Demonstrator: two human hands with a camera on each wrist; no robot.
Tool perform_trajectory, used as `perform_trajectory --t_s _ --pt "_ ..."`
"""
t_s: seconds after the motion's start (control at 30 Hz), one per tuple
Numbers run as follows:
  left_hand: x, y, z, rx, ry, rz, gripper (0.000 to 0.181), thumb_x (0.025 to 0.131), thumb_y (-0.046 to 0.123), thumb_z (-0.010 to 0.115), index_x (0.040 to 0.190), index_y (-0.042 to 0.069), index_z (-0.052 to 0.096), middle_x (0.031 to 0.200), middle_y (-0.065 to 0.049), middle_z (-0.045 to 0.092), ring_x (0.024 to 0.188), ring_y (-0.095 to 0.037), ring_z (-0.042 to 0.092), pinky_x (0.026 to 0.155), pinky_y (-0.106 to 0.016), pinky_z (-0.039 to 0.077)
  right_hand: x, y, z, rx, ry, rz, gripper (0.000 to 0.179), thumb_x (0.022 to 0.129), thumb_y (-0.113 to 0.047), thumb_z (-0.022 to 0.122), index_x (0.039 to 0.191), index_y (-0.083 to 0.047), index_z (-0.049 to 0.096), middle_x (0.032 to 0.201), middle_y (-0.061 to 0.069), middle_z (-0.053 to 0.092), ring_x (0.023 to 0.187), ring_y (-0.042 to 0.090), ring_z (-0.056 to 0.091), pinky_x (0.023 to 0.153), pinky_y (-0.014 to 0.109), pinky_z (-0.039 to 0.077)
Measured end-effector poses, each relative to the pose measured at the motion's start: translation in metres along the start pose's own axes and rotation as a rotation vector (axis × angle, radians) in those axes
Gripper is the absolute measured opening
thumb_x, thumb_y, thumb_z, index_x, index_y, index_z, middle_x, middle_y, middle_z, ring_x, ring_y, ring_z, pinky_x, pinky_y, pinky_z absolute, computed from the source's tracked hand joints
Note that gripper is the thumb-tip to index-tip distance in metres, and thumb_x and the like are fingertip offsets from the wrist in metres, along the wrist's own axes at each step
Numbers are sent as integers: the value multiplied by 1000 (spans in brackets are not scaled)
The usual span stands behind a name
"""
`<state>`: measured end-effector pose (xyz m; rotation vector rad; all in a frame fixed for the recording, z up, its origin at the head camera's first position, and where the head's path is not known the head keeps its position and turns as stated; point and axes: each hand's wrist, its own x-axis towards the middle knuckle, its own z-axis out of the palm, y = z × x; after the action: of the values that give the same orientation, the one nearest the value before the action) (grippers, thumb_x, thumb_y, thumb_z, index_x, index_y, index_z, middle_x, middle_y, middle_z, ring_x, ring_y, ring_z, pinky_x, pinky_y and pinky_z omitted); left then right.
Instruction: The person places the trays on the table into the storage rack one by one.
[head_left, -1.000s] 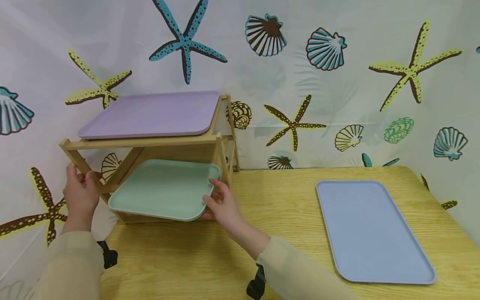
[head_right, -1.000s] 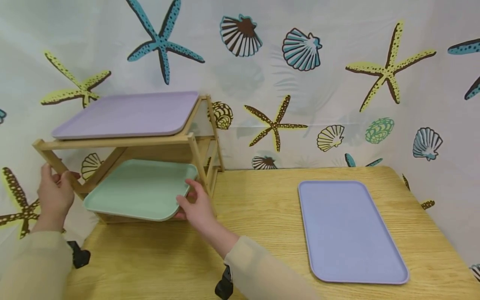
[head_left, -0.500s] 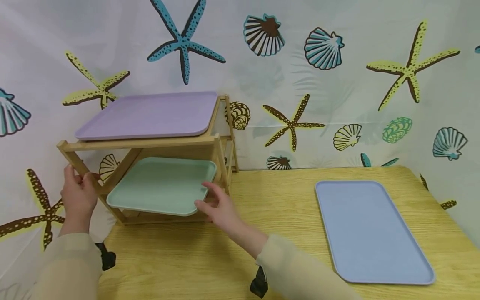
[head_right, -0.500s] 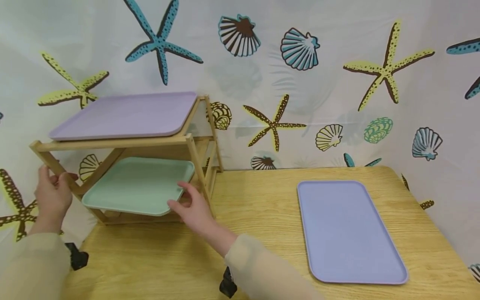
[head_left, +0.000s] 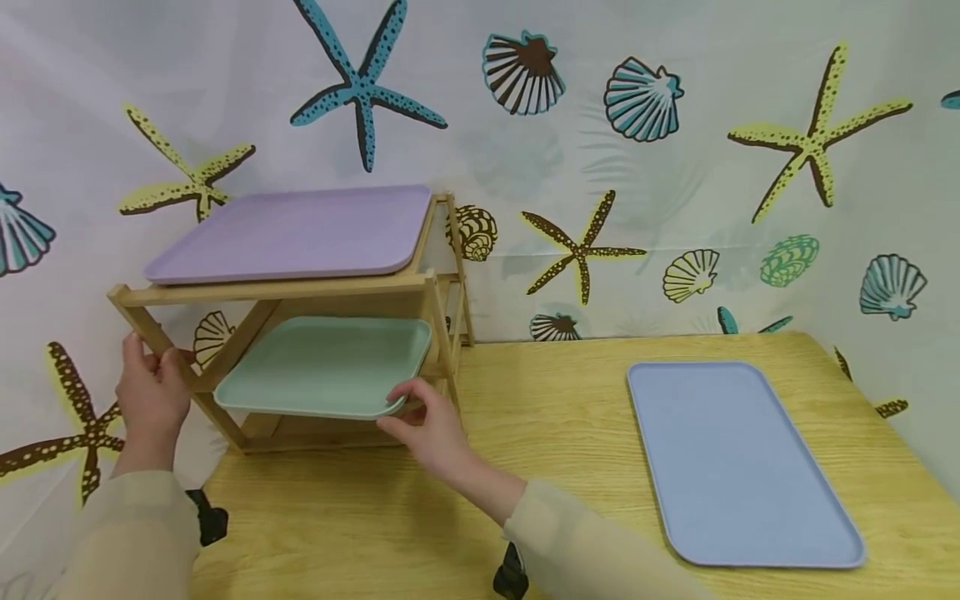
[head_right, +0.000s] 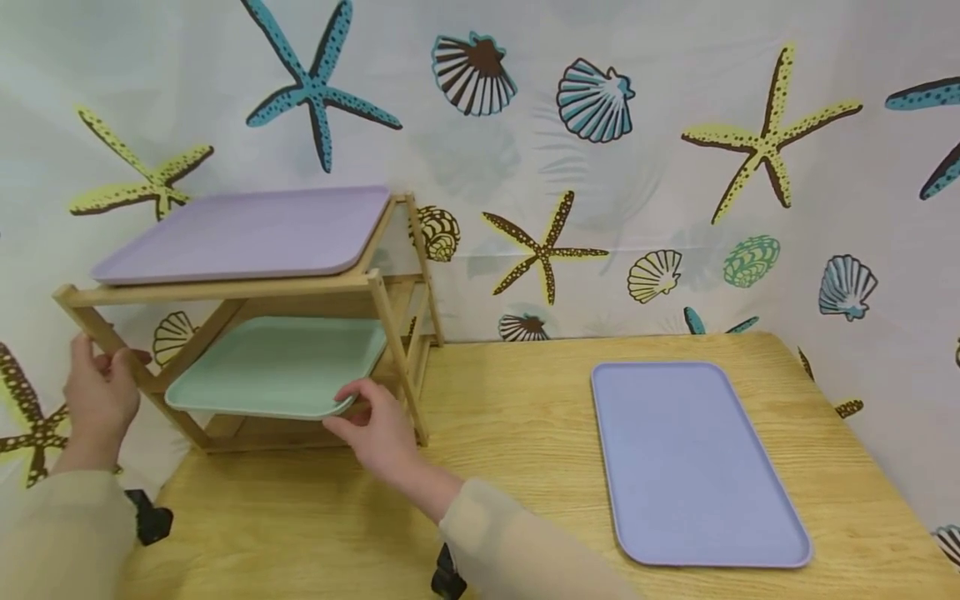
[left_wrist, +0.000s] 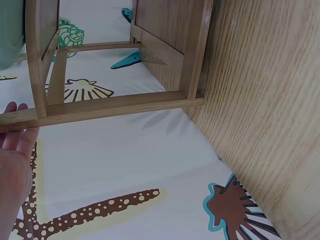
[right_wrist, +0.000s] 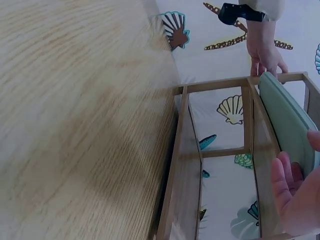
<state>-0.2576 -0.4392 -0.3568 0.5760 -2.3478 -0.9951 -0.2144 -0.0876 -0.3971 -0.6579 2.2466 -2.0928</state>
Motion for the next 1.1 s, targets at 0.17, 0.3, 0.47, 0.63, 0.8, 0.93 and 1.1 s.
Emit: perform_trajectory --t_s 0.17,0.3,0.47,0.63,0.8,0.93,1.1 --pt "-1 2 0 2 -4 2 44 103 23 30 147 21 26 129 -20 59 119 -34 55 80 -32 41 10 7 -3 -19 44 -31 13 92 -9 67 103 -6 63 89 3 62 74 11 57 68 25 47" --pt "0 0 1 8 -5 14 44 103 23 29 147 21 26 129 -19 59 119 -35 55 78 -31 41 18 8 -3 15 43 -7 10 95 -5 61 105 -3 60 74 6 62 54 10 53 51 24 45" --pt "0 -2 1 17 5 32 43 104 23 30 147 21 27 127 -19 60 118 -34 56 72 -25 38 32 9 -3 38 59 28 15 99 -5 54 112 -2 58 61 9 60 40 11 48 42 25 42" --pt "-1 -2 1 18 15 53 41 104 24 30 145 20 29 127 -17 61 116 -35 56 68 -22 36 43 9 0 45 87 79 21 100 -7 52 119 -3 58 54 6 57 37 12 44 39 25 38" --pt "-3 -1 0 8 4 54 41 104 25 30 145 20 28 127 -17 61 117 -35 56 69 -22 37 48 7 8 7 131 126 28 100 -8 52 127 -6 57 52 5 57 35 12 44 37 24 38" --pt "-3 -1 0 6 7 59 42 104 25 30 145 20 28 127 -18 61 115 -35 56 70 -23 36 51 5 14 -4 171 164 36 100 -10 51 136 -9 52 51 3 58 34 11 44 36 23 35" --pt "-2 -4 -2 12 18 57 41 104 25 30 145 20 29 127 -18 61 114 -35 57 70 -22 36 51 6 16 26 167 153 42 101 -10 51 143 -10 47 50 3 58 35 11 46 36 23 37"
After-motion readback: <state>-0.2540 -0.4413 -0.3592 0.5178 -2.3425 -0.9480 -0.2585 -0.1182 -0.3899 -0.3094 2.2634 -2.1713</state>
